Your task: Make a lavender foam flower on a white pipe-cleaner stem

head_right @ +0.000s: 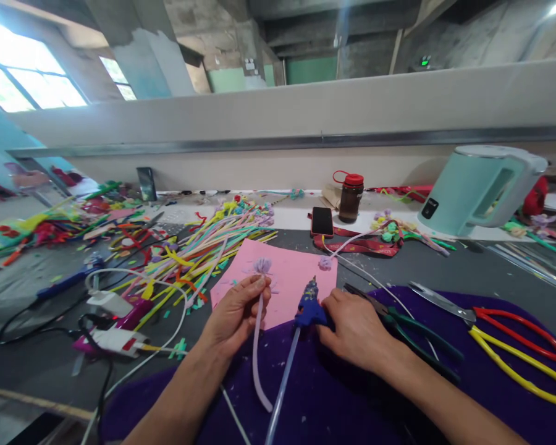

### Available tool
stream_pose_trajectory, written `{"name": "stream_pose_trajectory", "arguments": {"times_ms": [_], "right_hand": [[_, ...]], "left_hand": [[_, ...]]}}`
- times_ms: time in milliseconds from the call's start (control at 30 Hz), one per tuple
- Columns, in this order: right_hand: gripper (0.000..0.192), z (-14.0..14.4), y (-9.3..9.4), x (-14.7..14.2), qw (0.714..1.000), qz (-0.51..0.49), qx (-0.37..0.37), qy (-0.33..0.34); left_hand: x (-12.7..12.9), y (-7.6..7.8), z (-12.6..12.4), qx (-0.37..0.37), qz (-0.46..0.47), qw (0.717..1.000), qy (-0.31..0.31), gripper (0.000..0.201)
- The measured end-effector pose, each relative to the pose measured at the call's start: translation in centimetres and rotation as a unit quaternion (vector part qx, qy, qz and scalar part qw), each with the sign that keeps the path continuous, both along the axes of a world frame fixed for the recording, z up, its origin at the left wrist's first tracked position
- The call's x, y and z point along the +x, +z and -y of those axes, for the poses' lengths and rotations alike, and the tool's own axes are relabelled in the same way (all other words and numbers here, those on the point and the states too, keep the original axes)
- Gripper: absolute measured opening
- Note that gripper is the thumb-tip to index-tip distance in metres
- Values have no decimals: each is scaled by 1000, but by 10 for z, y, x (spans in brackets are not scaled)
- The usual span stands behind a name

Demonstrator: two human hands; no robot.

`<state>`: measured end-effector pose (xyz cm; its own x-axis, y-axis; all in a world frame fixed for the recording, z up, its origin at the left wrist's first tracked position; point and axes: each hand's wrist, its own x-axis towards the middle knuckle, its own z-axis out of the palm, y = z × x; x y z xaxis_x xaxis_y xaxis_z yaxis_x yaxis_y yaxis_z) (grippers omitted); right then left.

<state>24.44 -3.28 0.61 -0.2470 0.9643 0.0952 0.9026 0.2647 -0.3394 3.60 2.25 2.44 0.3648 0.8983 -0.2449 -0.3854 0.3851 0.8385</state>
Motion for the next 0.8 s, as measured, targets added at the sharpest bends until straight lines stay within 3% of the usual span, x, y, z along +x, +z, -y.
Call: {"name": "stream_pose_trajectory", "arguments": {"times_ms": [67, 133, 200, 267, 333, 433, 667, 800], "right_hand": [[21, -3, 4, 11, 994, -104, -15, -7], [24, -5, 5, 22, 965, -262, -29, -5], [29, -5, 3, 29, 898, -438, -38, -16], [33, -2, -1, 30, 833, -551, -36, -34], [34, 3, -2, 25, 807, -589, -23, -45], [34, 10, -1, 14, 812, -582, -5, -45], [45, 33, -7, 10, 868, -489, 37, -78], [49, 45, -20, 16, 898, -434, -2, -66]], "left_hand": [[-1, 0, -1, -4, 5, 1000, 16, 21], [-2, 1, -1, -7, 13, 1000, 24, 21], [-1, 1, 0, -7, 23, 1000, 20, 20], [1, -1, 2, -8, 28, 1000, 6, 20], [3, -3, 4, -12, 27, 999, -14, 21], [7, -8, 6, -24, 16, 999, -42, 20], [12, -15, 5, -50, -4, 996, -72, 17], [15, -18, 5, -62, -22, 995, -75, 18]]}}
